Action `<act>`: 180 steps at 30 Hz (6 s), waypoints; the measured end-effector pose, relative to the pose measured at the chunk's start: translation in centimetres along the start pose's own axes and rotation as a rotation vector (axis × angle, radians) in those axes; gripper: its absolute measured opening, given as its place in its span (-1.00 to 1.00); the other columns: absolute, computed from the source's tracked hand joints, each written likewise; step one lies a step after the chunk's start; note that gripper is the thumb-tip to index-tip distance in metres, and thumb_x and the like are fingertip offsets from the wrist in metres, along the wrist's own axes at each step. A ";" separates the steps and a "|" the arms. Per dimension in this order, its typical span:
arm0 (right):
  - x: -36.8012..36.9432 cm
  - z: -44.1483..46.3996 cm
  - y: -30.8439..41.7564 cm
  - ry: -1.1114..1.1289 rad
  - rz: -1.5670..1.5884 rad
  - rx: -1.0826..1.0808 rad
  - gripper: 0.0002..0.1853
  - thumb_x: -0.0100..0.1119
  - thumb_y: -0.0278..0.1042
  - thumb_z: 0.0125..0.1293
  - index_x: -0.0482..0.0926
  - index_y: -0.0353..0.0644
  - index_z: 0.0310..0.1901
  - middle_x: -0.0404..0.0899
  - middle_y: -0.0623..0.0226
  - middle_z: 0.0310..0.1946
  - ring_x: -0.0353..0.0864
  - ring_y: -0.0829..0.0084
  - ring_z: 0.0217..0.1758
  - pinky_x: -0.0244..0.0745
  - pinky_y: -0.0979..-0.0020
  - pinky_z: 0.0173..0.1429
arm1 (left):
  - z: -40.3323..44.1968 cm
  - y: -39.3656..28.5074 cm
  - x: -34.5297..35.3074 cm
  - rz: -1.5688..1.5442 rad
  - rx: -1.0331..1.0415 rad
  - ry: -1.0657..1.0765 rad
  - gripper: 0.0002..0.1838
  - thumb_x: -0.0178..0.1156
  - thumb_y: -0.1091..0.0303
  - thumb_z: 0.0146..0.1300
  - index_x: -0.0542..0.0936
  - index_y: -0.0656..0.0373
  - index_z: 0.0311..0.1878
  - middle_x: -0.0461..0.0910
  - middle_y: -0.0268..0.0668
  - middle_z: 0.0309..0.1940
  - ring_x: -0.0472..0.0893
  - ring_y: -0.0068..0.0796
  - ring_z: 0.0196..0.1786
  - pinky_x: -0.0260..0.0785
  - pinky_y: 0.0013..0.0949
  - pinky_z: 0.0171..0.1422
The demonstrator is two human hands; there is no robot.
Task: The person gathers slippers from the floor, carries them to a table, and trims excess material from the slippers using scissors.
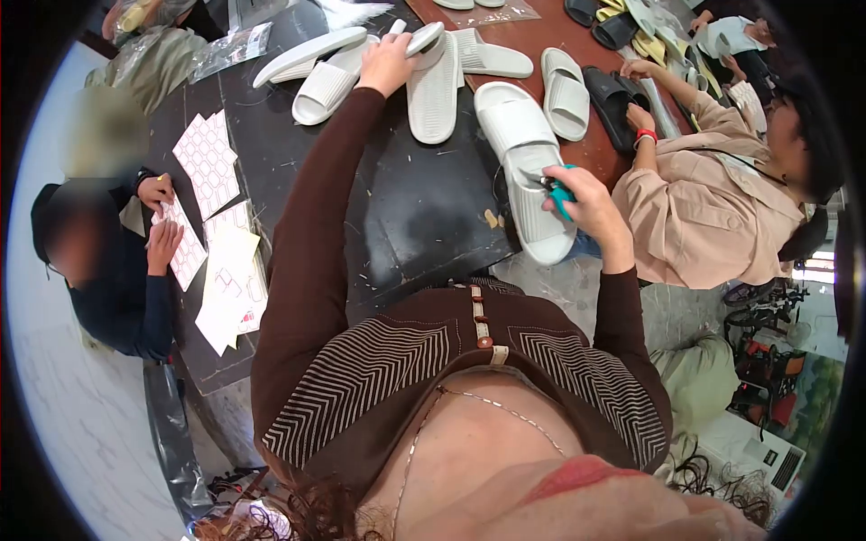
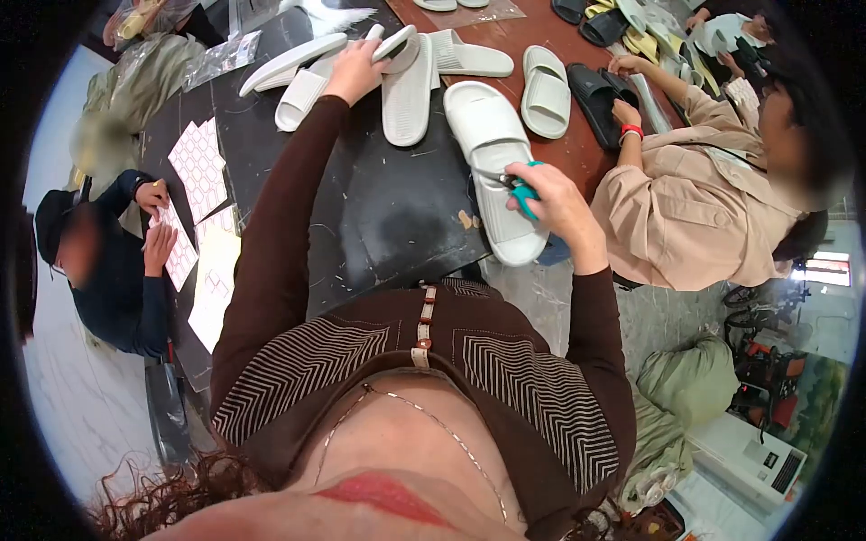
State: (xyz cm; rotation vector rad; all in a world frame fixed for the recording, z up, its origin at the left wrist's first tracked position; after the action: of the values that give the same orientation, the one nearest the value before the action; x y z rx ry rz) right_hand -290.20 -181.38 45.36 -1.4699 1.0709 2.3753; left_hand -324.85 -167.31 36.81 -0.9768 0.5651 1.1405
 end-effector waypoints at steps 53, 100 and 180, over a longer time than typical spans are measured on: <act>11.9 26.1 -23.5 -0.442 0.133 0.383 -0.60 0.15 -0.30 0.12 0.52 -0.12 0.04 0.59 -0.06 -0.16 0.56 0.01 -0.03 0.41 0.18 0.04 | -17.2 1.6 3.5 -0.923 -1.066 0.095 -0.70 0.19 0.32 0.03 0.56 0.32 -0.20 0.54 -0.28 -0.53 0.46 -0.50 -0.61 0.23 -0.38 -0.65; 12.6 15.2 -3.1 0.274 0.492 0.065 -0.36 0.42 -0.29 0.02 0.42 -0.25 0.16 0.58 0.25 -0.21 0.51 0.51 -0.17 0.41 0.46 0.00 | -23.8 -8.1 -0.2 -1.522 -0.832 0.134 -0.65 0.07 0.53 0.27 0.45 0.31 0.14 0.60 -0.32 -0.22 0.56 -0.63 -0.31 0.40 -0.57 -0.25; 27.2 -0.5 3.0 0.677 1.134 0.879 -0.64 0.25 -0.33 0.16 0.51 -0.29 -0.03 0.45 0.47 -0.59 0.30 0.73 -0.71 0.16 0.65 -0.68 | -26.5 5.1 -8.0 -0.190 -0.382 -0.026 -0.49 0.27 0.17 0.10 0.47 0.19 0.10 0.46 -0.15 0.11 0.50 -0.13 0.11 0.36 -0.24 0.16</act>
State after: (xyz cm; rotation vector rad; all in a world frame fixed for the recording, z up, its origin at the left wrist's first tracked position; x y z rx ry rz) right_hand -305.05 -190.19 24.13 -1.4243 3.1885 1.1588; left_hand -329.86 -193.78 28.49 -1.3118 0.2284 1.1086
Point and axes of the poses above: each hand's wrist, its own z-axis towards the middle knuckle, its own x-axis out of the palm, y = z × x, the point moved 7 cm from there along z, towards the middle knuckle
